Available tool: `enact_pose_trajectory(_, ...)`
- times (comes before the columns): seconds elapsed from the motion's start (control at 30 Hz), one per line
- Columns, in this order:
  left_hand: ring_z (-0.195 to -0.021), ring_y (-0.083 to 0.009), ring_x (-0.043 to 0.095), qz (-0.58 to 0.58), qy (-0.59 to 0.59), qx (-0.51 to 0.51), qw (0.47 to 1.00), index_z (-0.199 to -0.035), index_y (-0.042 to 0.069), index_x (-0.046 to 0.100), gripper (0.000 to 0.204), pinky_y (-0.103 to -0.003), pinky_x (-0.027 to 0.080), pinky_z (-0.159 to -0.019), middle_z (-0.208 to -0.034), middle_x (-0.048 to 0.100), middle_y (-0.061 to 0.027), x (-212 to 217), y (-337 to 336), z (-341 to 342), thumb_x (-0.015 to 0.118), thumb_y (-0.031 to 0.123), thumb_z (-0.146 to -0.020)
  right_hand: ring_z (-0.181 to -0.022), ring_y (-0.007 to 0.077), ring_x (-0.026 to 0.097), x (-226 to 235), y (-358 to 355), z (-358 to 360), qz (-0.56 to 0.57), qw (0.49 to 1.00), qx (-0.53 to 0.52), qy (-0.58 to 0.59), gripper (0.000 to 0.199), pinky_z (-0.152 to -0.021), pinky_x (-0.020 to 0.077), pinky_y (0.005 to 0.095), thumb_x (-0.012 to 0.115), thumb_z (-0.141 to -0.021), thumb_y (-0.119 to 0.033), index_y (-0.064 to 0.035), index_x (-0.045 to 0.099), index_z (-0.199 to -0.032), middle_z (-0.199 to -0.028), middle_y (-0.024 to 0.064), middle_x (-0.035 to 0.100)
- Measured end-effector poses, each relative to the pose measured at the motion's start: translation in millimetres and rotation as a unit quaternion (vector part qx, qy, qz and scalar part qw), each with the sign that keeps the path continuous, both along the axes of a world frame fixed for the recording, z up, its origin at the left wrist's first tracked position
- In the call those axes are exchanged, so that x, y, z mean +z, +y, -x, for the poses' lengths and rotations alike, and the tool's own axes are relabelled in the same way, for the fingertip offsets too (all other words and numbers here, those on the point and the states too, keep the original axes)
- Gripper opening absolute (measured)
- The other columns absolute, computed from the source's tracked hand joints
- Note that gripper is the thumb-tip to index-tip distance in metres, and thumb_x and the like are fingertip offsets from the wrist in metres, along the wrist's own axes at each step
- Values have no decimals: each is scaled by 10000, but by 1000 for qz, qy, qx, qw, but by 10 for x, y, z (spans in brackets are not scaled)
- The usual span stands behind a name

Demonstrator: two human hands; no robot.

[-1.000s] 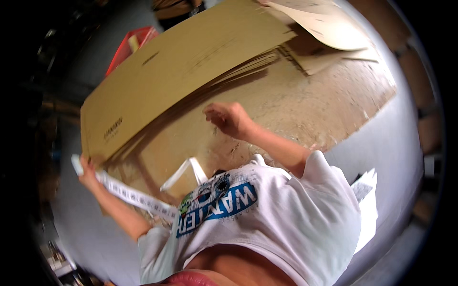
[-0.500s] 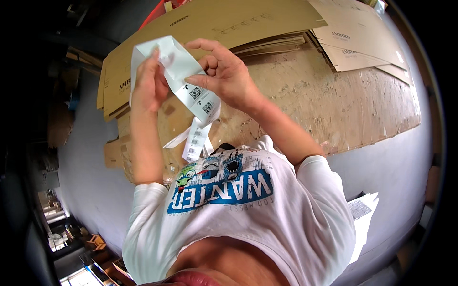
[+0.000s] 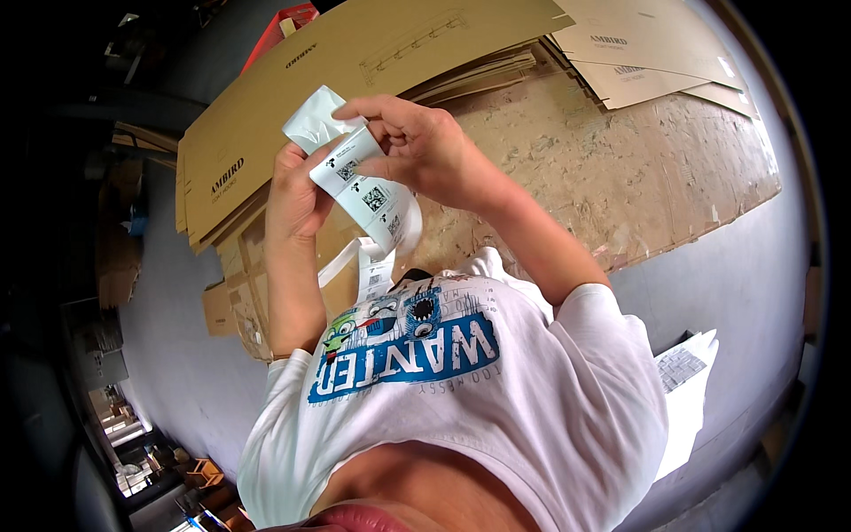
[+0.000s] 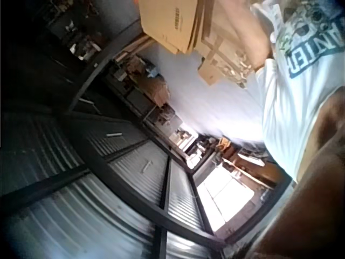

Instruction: The person stands at a workbench and repeatedly peels shipping labels from a continuous roll. They place each label onto a stack of flat cardboard boxes. A coworker is visible in the background, also handling boxes and labels.

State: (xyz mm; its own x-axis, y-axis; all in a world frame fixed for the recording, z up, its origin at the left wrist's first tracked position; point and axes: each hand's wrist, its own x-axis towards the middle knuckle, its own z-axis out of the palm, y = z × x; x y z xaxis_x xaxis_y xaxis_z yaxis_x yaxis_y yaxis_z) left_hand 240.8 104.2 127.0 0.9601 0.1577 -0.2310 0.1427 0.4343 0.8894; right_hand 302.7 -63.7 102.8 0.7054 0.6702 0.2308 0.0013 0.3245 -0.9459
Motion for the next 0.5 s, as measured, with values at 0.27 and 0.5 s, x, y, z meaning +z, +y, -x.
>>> enact_pose_trajectory(0.27,-836,-151,632,-72,0,4,997,-1041,-27,594,235,-287,520,-720,-959,650,-84,-48,-21,-59,645,27,-819,-740,118,602,-26,-132,35,39,980,-101,-165,149,-667,485,260,679,-775,4,-36,664,-918,-827,40,645)
enact_pose_trajectory(0.5,-915,-186,623,-131,-5,163,978,-1168,-27,533,338,-341,527,-796,-1083,611,-106,-355,148,30,622,40,-849,-859,144,601,-114,-193,-191,-62,954,-210,-204,118,-752,489,275,684,-804,-103,-60,677,-914,-970,64,651)
